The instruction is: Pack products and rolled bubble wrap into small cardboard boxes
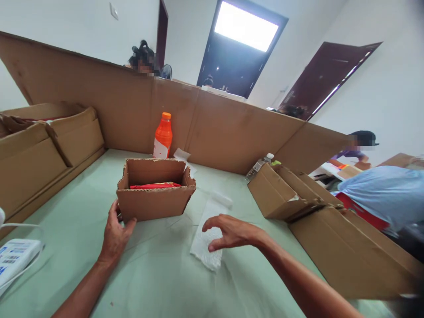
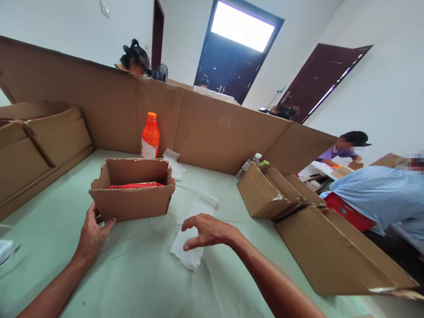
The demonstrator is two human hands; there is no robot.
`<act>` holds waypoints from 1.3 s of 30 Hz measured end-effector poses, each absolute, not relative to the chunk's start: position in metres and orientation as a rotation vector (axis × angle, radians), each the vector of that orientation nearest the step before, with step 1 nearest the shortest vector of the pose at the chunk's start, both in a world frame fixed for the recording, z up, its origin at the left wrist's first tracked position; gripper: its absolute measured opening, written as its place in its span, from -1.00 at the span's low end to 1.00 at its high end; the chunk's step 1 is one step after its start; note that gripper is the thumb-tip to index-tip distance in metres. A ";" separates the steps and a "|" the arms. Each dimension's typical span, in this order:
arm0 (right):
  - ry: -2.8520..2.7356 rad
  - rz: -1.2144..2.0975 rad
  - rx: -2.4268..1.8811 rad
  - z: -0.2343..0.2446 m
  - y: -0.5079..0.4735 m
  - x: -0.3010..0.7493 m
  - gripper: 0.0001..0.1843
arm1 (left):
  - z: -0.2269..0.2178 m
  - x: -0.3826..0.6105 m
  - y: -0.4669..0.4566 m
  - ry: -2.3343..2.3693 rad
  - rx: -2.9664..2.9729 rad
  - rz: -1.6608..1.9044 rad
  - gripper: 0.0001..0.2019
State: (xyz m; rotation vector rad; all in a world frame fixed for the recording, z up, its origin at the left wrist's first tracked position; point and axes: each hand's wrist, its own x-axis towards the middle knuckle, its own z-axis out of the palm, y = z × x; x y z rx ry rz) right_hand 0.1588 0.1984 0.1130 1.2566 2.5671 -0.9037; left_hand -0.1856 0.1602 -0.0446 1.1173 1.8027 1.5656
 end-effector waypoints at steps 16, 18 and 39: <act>2.838 -1.441 1.732 0.018 0.248 0.085 -0.57 | -0.024 -0.184 0.154 2.000 1.126 1.532 -0.26; 2.839 -1.434 1.835 0.012 0.250 0.090 -0.62 | -0.022 -0.177 0.157 1.950 1.137 1.510 -0.23; 2.878 -1.338 1.983 0.021 0.206 0.194 -0.65 | -0.050 -0.145 0.133 1.660 1.462 1.183 -0.37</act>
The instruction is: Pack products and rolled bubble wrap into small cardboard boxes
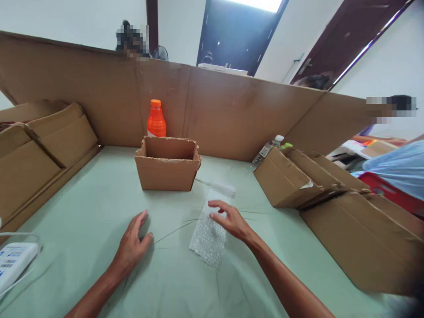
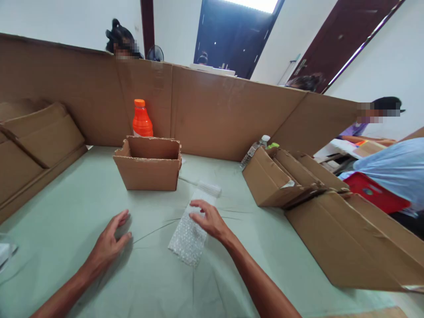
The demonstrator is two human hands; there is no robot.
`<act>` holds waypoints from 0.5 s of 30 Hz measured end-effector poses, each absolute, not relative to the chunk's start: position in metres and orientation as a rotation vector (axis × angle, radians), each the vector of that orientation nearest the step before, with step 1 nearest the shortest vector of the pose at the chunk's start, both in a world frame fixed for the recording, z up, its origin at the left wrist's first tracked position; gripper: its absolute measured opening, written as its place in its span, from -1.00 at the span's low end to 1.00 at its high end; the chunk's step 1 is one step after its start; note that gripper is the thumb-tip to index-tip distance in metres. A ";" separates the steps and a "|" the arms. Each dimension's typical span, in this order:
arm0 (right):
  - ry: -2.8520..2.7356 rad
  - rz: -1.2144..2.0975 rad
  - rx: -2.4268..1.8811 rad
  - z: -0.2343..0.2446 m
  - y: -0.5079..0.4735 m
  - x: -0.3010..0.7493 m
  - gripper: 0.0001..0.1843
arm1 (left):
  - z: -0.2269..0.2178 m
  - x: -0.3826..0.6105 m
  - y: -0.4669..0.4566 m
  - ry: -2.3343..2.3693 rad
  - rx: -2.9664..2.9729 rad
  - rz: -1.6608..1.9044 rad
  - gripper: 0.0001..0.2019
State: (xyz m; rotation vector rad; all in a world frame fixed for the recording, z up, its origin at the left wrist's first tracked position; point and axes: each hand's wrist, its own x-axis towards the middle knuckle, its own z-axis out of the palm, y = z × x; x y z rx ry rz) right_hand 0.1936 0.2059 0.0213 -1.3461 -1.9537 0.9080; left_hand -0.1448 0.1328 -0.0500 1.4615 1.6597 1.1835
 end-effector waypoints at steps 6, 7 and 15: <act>-2.457 0.494 -1.353 -0.004 0.109 0.192 -0.46 | -0.048 -0.136 0.087 1.587 1.795 1.061 -0.56; -2.448 0.415 -1.378 -0.009 0.105 0.186 -0.57 | -0.044 -0.131 0.086 1.557 1.832 1.030 -0.57; -2.180 0.969 -1.241 0.019 0.076 0.165 -0.74 | -0.022 -0.094 0.049 1.164 2.140 1.027 -0.22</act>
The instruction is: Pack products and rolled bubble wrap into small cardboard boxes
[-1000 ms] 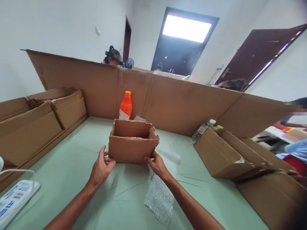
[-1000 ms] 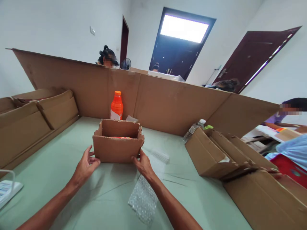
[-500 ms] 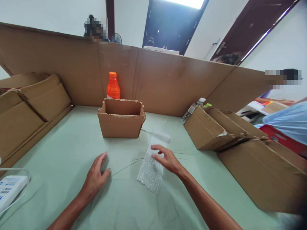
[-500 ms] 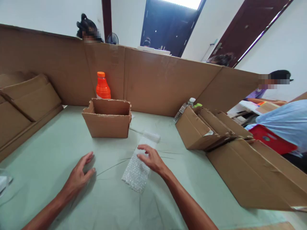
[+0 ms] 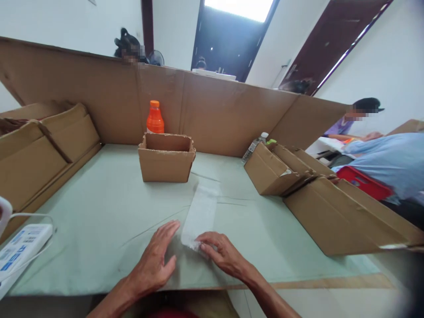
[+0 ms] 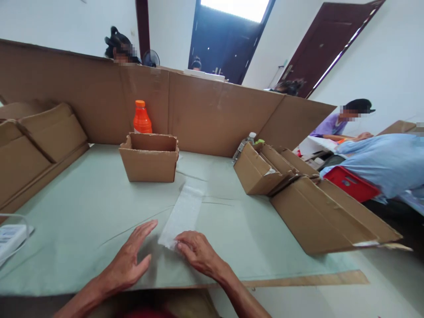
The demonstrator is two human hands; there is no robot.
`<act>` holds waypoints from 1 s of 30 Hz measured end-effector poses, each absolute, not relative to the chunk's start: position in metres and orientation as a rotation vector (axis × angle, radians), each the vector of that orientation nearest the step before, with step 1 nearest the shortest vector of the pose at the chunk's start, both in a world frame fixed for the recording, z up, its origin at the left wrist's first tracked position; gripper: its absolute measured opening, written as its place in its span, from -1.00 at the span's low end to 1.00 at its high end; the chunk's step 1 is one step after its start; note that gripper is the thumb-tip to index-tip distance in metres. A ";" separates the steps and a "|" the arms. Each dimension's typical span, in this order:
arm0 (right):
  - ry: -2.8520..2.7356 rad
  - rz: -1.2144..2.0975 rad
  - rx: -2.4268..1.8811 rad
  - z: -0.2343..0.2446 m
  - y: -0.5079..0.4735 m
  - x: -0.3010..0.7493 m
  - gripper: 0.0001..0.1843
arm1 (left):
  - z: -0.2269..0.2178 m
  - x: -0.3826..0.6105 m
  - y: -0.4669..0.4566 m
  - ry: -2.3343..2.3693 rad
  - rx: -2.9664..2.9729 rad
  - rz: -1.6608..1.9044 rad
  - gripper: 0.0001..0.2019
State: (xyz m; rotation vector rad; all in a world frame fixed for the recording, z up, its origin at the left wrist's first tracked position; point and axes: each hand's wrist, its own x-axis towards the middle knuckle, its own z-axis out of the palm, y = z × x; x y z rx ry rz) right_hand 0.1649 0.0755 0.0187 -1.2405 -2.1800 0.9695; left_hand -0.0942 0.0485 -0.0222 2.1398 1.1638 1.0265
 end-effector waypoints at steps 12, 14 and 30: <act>-1.768 0.558 -1.424 0.013 0.013 0.172 -0.76 | -0.021 -0.057 0.050 1.526 1.797 0.797 -0.40; -1.927 0.377 -1.297 0.007 -0.001 0.171 -0.74 | -0.024 -0.056 0.053 1.559 1.792 0.790 -0.38; -2.011 0.704 -1.329 -0.016 0.015 0.153 -0.76 | -0.023 -0.074 0.012 1.399 1.926 1.024 -0.48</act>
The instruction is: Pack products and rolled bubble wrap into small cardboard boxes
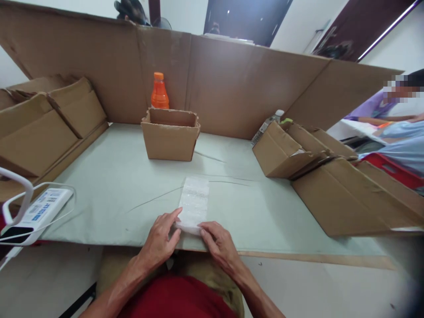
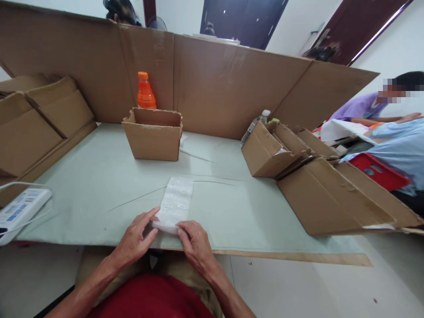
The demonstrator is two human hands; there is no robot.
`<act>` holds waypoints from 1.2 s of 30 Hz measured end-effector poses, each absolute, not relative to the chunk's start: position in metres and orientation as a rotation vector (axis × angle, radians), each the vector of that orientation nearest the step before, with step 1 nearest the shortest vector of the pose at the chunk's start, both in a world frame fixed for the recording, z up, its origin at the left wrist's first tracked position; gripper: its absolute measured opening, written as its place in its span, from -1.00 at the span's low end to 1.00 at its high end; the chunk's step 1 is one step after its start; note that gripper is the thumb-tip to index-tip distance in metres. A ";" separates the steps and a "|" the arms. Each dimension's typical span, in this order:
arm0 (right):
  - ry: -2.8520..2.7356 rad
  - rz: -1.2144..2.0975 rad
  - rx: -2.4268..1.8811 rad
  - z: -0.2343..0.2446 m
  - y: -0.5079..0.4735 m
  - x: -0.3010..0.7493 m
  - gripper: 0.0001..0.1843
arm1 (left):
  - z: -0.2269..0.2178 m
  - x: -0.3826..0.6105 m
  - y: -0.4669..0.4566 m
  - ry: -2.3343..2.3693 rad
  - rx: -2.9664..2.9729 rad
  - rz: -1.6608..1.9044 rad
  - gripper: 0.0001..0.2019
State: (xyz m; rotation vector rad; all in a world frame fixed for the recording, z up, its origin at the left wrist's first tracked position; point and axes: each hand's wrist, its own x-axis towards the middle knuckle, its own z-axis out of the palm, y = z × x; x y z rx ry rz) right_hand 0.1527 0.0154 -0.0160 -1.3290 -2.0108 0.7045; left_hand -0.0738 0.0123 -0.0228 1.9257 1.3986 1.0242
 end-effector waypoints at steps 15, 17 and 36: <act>-2.304 0.255 -1.221 -0.018 0.041 0.151 -0.71 | -0.030 -0.062 0.043 1.490 2.068 1.115 -0.42; -2.240 0.369 -1.223 -0.017 0.044 0.154 -0.73 | -0.027 -0.066 0.036 1.368 2.158 1.100 -0.38; -2.329 0.193 -1.211 -0.015 0.053 0.152 -0.69 | -0.029 -0.058 0.050 1.592 1.586 1.059 -0.45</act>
